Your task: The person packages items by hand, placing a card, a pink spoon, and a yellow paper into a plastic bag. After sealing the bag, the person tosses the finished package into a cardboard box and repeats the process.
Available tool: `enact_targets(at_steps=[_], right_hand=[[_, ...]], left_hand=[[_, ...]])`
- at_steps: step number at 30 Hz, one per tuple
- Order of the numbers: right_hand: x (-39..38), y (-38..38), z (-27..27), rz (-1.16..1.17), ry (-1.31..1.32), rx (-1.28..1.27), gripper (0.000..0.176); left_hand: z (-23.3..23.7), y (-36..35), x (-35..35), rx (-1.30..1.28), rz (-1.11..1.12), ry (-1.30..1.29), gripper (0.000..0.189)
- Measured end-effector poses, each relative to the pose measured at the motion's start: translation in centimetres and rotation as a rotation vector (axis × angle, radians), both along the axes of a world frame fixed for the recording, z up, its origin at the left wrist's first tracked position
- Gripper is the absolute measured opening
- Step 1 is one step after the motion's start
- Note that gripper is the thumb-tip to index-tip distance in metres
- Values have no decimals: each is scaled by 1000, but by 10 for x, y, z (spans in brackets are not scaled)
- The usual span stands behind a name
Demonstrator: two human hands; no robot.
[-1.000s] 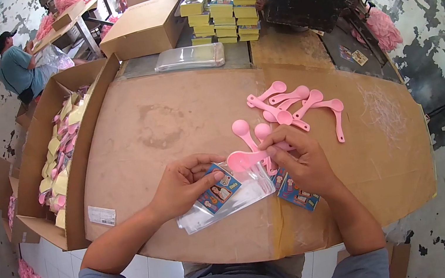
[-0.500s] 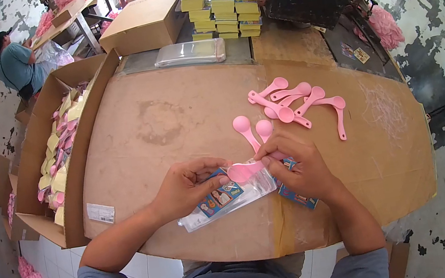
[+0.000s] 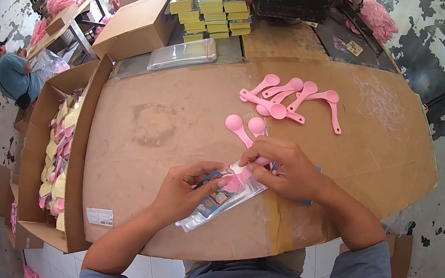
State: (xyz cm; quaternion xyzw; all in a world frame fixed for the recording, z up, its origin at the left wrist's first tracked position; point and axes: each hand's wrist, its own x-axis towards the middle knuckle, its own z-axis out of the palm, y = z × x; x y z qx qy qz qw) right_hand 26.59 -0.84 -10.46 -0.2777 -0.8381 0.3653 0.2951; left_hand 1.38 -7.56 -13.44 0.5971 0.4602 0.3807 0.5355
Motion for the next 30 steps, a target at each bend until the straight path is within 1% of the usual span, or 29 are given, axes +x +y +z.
enact_targets(at_steps=[1, 2, 4, 5, 7, 9, 10, 12, 13, 14, 16, 17, 19, 20, 22, 23, 25, 26, 28, 30], right_hand=[[-1, 0, -4, 20, -17, 3, 20], [-2, -2, -6, 40, -35, 7, 26], [-15, -14, -9, 59, 72, -124, 41], [-21, -19, -10, 68, 126, -189, 49], [-26, -20, -11, 198, 190, -305, 51], [-26, -20, -7, 309, 245, -510, 51], [-24, -17, -1, 354, 268, -654, 51], [-16, -7, 5, 383, 276, -579, 47], [-10, -1, 6, 364, 258, -360, 44], [-7, 2, 7, 342, 238, -141, 41], [-12, -2, 18, 434, 161, -83, 34], [-15, -5, 24, 477, 122, -52, 31], [-18, -14, 36, 399, 115, -87, 24], [-19, -18, 43, 360, 114, -106, 22], [-18, -19, 60, 300, 213, -41, 21], [-18, -19, 69, 268, 262, -8, 20], [-17, -21, 94, 201, 29, 305, 18], [-17, -22, 100, 163, -88, 462, 17], [-19, -22, 95, 128, -4, 369, 18], [-25, -25, 90, 80, 38, 286, 17]], left_hand=[[-1, 0, 1, 9, 0, 19, 27], [-3, -1, 2, 16, 8, -48, 27], [-8, -1, 6, 28, 25, -181, 28], [-9, -2, 6, -24, -4, -213, 30], [-9, -1, 2, -127, -62, -275, 33], [-12, 2, 0, -115, -129, -327, 32], [-11, 4, -1, -105, -162, -353, 32], [-4, 5, -7, -201, -228, -353, 34], [-1, 5, -9, -247, -259, -356, 35], [-3, 3, -9, -233, -268, -405, 36], [-6, 2, -6, -202, -290, -503, 40], [-5, 2, -7, -206, -316, -503, 39], [-1, 1, -9, -217, -368, -498, 39], [1, -1, -8, -166, -321, -505, 40], [8, -5, -4, -64, -232, -515, 41], [11, -5, -5, 0, -198, -469, 43], [17, -4, -6, 131, -131, -381, 47], [19, -4, -8, 220, -141, -315, 48], [22, -8, -11, 400, -156, -179, 49], [31, -15, -5, 482, -108, -82, 48]])
